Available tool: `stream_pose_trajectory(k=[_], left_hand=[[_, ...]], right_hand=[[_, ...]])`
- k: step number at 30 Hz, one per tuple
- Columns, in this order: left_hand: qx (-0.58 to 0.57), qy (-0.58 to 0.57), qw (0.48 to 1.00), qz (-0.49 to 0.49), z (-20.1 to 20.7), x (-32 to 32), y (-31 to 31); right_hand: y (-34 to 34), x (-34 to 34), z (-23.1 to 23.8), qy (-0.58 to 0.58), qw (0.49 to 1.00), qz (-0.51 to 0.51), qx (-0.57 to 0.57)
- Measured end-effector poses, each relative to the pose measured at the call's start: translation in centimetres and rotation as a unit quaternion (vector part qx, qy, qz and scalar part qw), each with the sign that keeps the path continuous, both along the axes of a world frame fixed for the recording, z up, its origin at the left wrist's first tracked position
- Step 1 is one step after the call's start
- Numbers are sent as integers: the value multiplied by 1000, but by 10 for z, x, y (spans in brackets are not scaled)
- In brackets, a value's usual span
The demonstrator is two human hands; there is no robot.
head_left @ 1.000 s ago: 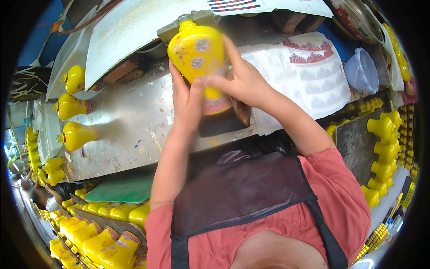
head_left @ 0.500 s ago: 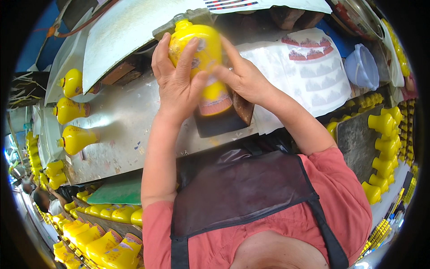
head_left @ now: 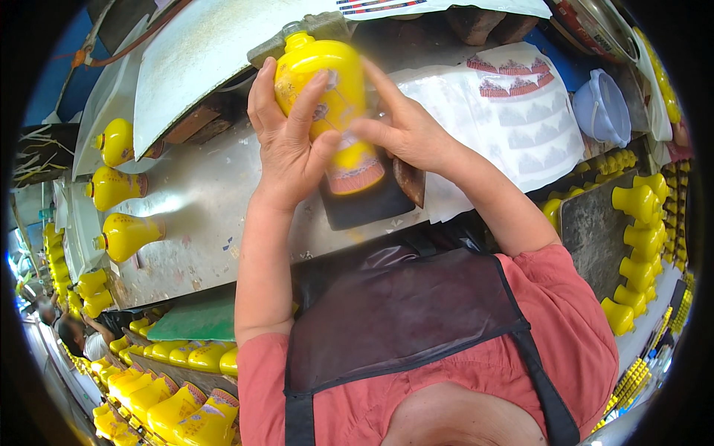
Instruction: The person applies decorative stickers to a yellow plastic bottle. They peel stickers from a sheet, place them on the bottle, and smooth them down with their fingers. The person repeats this process for multiple stickers on the same bottle.
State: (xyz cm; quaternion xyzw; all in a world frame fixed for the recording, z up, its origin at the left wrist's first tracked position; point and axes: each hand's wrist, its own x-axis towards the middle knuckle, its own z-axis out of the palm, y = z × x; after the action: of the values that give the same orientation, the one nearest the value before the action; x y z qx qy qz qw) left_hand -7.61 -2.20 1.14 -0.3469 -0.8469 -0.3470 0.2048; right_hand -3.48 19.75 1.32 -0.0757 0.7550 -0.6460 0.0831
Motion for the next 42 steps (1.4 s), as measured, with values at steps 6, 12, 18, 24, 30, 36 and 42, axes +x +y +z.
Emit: stream_pose_trajectory(k=[6, 12, 18, 24, 30, 36, 42], left_hand=[[-2, -2, 1000, -1, -1, -1, -1], [7, 0, 1000, -3, -1, 1, 1], [19, -4, 1000, -10, -1, 0, 2], [18, -4, 1000, -11, -1, 0, 2], [64, -16, 998, -21, -5, 1, -2], [226, -209, 951, -11, -17, 8, 9], [232, -208, 950, 0, -17, 7, 11]], right_hand=[[1, 2, 7, -26, 1000, -1, 1], [0, 1, 8, -23, 1000, -4, 14], [1, 1, 9, -18, 1000, -2, 18], [0, 1, 5, -23, 1000, -5, 12], [7, -2, 17, -37, 998, -26, 32], [5, -8, 53, 165, 969, -112, 146], [-11, -32, 81, 172, 949, -63, 256]])
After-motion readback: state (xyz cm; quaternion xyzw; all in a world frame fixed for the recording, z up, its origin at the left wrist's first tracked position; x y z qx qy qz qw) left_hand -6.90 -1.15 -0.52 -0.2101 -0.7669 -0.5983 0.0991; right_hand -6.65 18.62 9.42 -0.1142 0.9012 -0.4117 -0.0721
